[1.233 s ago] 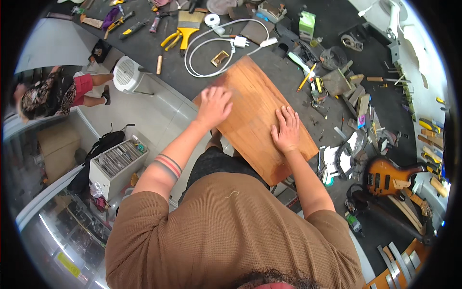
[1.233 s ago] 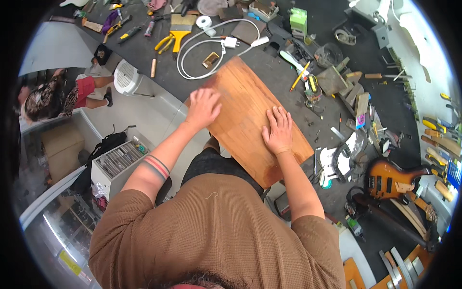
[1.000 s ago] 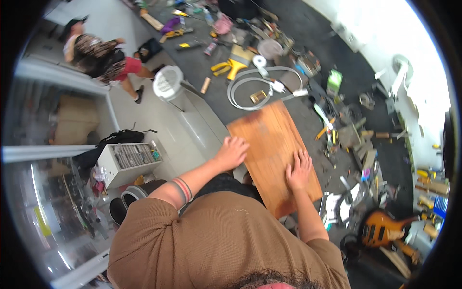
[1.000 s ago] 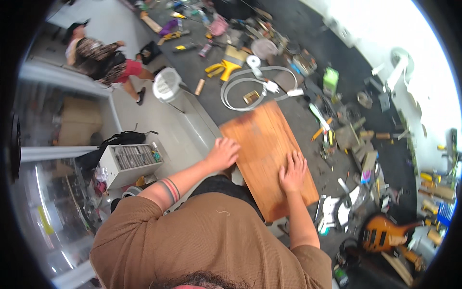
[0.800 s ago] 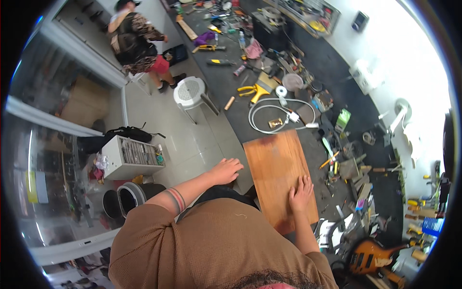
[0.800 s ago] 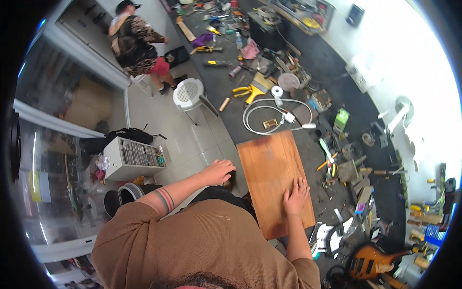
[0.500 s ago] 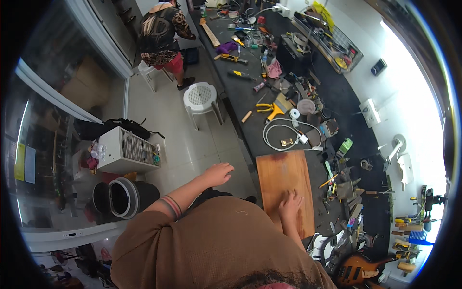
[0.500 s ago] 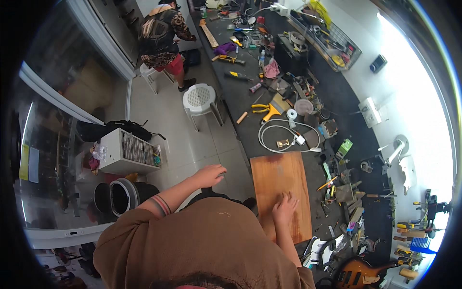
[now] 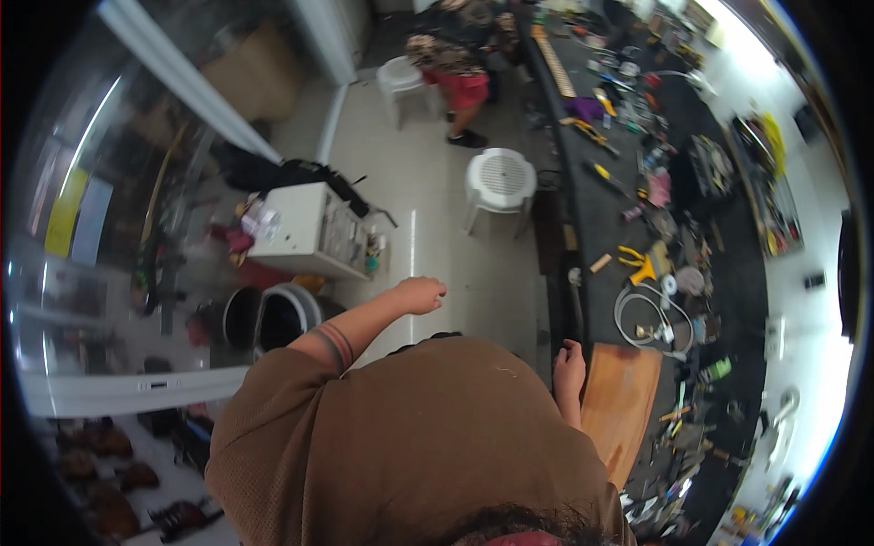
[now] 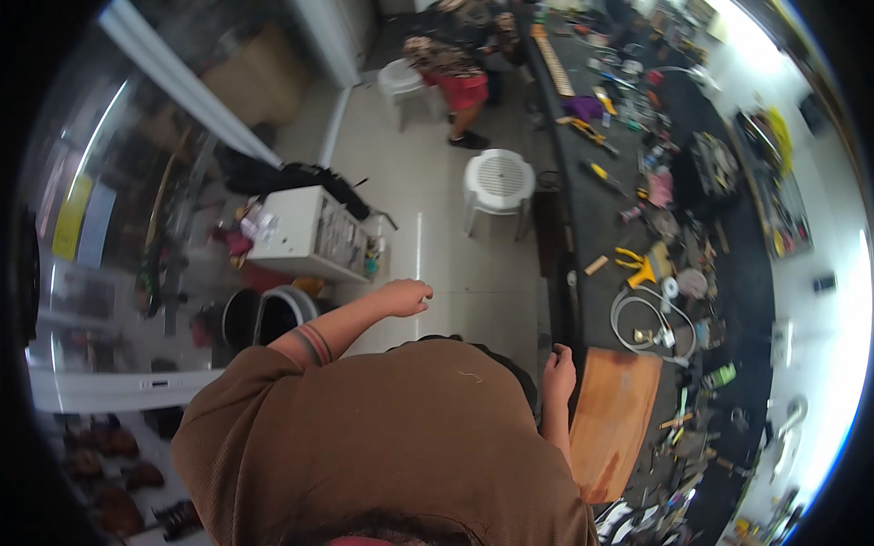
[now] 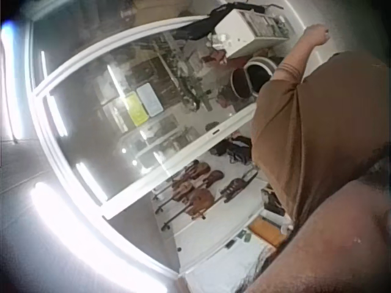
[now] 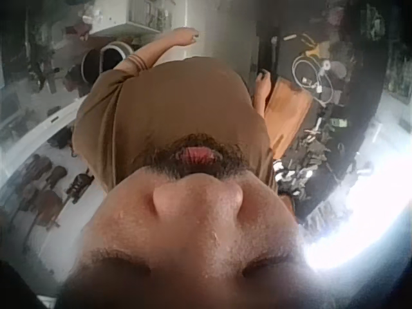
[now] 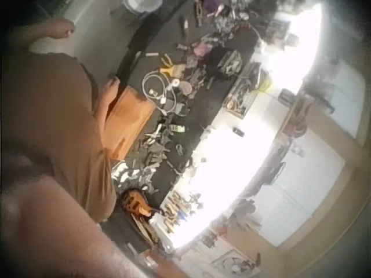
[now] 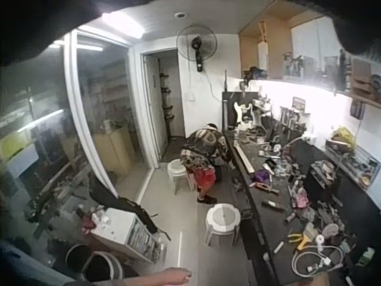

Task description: The person adjusts a small router tool by loosening and tightening yellow knobs, then walks across a room and uses a power drill to operate a large yellow buffing wheel mounted on a workbench.

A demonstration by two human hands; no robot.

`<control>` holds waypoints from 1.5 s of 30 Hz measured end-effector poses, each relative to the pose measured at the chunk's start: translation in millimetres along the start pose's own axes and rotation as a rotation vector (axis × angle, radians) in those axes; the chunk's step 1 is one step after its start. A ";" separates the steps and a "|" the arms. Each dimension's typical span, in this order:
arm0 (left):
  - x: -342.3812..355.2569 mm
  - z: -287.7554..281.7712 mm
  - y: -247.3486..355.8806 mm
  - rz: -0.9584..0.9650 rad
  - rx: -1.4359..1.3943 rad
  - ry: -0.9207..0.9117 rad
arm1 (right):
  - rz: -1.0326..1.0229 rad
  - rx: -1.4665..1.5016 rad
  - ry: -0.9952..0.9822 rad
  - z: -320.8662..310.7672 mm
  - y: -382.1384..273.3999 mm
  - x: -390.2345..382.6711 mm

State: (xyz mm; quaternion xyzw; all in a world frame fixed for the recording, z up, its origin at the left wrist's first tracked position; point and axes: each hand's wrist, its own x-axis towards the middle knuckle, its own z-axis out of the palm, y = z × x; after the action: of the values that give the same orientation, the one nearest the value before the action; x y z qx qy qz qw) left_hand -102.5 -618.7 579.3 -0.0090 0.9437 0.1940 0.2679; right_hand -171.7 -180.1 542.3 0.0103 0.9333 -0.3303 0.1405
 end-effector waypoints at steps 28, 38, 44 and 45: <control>89.6 -136.2 -121.6 -0.459 -0.572 0.373 | -0.247 -0.354 -0.128 86.0 -183.5 434.5; 125.5 -135.8 -154.4 -0.436 -0.503 0.158 | 0.202 -0.659 -0.215 56.4 -202.8 483.1; 132.1 -139.0 -148.5 -0.444 -0.534 0.115 | 0.170 -0.647 -0.320 53.9 -204.5 490.6; 133.1 -138.3 -146.1 -0.444 -0.530 0.116 | 0.157 -0.654 -0.336 50.0 -207.7 488.7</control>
State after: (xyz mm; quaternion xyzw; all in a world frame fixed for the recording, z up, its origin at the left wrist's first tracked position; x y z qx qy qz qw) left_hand -268.3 -793.5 566.7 -0.2943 0.8492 0.3685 0.2377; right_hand -651.5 -409.3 501.1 -0.0177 0.9498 -0.0002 0.3123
